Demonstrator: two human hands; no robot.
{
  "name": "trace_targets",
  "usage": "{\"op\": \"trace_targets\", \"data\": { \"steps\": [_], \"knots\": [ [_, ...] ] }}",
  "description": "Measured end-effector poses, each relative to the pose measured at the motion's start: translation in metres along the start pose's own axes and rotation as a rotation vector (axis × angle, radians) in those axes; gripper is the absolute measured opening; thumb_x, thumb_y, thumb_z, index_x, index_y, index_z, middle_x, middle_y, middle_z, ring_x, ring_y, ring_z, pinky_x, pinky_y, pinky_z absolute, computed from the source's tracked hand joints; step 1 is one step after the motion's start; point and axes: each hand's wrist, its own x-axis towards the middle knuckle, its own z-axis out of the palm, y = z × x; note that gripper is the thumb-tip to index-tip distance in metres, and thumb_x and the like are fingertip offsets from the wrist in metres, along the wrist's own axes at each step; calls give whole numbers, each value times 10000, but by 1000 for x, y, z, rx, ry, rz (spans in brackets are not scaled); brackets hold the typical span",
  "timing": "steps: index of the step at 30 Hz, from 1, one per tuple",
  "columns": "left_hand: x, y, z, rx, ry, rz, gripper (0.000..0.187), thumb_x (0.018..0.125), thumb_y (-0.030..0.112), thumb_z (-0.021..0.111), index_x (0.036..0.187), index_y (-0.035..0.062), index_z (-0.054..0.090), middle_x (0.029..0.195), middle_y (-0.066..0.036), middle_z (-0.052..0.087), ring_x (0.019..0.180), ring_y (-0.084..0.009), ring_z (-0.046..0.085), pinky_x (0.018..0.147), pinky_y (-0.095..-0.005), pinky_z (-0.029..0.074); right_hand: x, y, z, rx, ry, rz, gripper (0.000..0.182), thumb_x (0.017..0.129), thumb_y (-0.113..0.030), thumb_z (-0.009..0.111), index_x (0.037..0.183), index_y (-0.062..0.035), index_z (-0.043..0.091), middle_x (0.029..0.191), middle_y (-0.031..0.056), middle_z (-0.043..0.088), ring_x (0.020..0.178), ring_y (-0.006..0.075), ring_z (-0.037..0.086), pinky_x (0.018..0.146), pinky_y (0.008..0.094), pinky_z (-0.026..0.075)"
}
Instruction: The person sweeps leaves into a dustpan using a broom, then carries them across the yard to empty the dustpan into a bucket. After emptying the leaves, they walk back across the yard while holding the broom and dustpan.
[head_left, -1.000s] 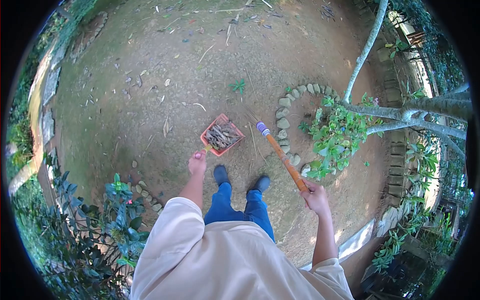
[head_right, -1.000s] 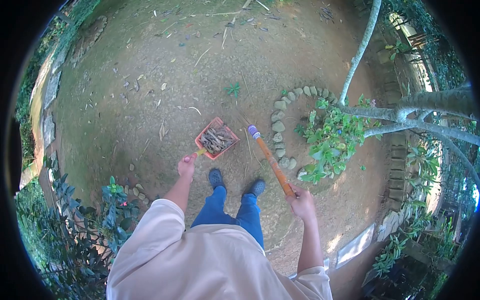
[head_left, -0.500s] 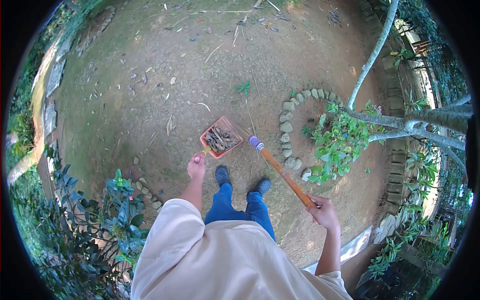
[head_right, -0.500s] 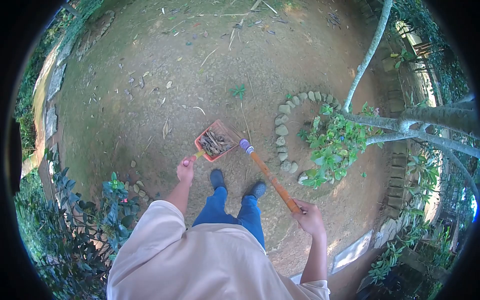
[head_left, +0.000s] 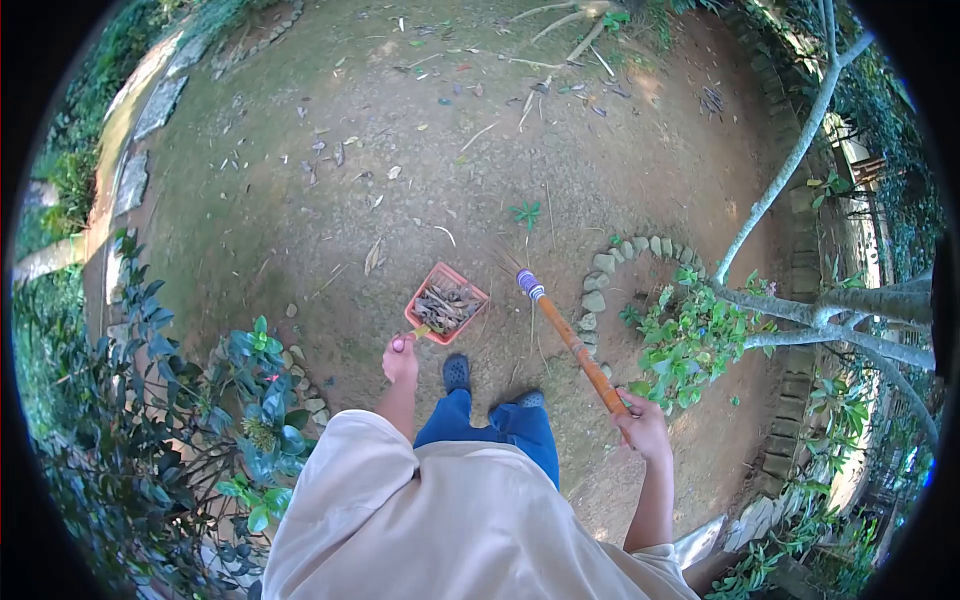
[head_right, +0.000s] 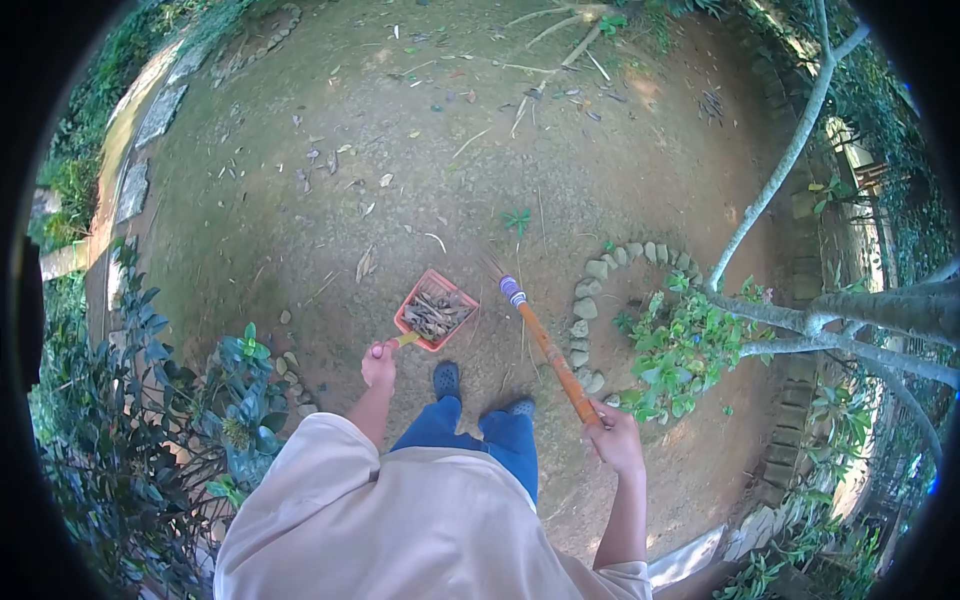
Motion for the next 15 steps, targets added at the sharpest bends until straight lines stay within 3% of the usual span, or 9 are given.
{"op": "trace_targets", "data": {
  "steps": [10, 15],
  "knots": [
    [12, -37, -16, -231, 207, -197, 447, 805, 444, 683, 1160, 173, 690, 1083, -136, 697, 1020, -343, 653, 896, -442, 500, 81, -51, 37, -2, -175, -150, 556, 777, -13, 674, 1322, 4, 565, 664, 45, 609, 465, 79, 502, 407, 264, 423],
    [17, -38, -24, -317, 286, -320, 472, 815, 440, 676, 1189, 152, 677, 1119, -142, 688, 1044, -344, 646, 916, -437, 494, 136, -124, 58, -134, -285, -211, 573, 769, -23, 682, 1328, 9, 558, 667, 52, 614, 457, 88, 511, 406, 268, 425]
  ]
}}
